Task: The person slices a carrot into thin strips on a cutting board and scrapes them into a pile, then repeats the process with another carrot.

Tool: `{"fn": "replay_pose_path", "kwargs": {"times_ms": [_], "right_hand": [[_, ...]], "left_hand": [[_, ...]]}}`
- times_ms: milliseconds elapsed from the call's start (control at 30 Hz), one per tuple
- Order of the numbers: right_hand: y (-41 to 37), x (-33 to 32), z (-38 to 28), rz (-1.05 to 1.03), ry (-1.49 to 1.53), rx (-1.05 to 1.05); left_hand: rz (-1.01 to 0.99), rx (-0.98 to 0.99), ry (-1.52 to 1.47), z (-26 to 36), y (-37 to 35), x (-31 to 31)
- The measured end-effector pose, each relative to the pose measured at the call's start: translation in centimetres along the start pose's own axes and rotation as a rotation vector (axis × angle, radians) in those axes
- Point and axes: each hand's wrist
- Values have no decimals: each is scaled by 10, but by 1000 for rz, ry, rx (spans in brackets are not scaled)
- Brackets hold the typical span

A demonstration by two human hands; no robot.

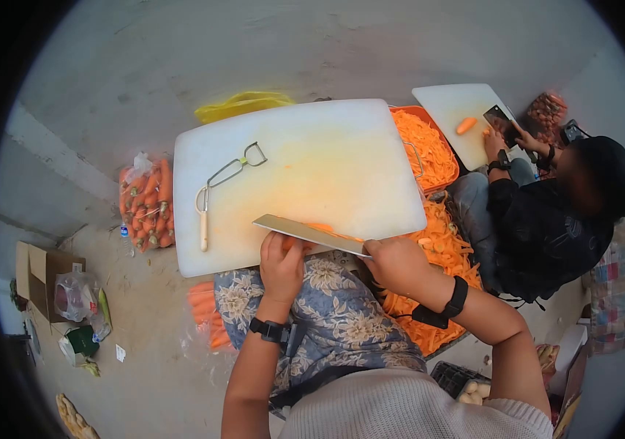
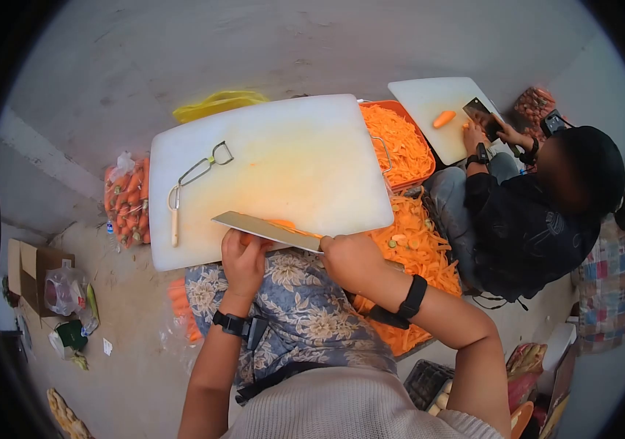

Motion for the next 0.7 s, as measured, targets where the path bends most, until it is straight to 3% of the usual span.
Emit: {"fn": "replay_pose_path", "kwargs": {"times_ms": [333,700], "right_hand": [[-1,-32,2,-179,-105,24],[34,-2,6,-294,-129,-21]], "left_hand": [[16,-22,-109,-11,-4,4],[34,-40,-131,-9,1,3]]}}
Point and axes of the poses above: each hand's wrist, its own y-axis towards the middle knuckle, its own x-axis out of the palm, z = x × y, and after that the axes turned 15 degrees about z, right-handed
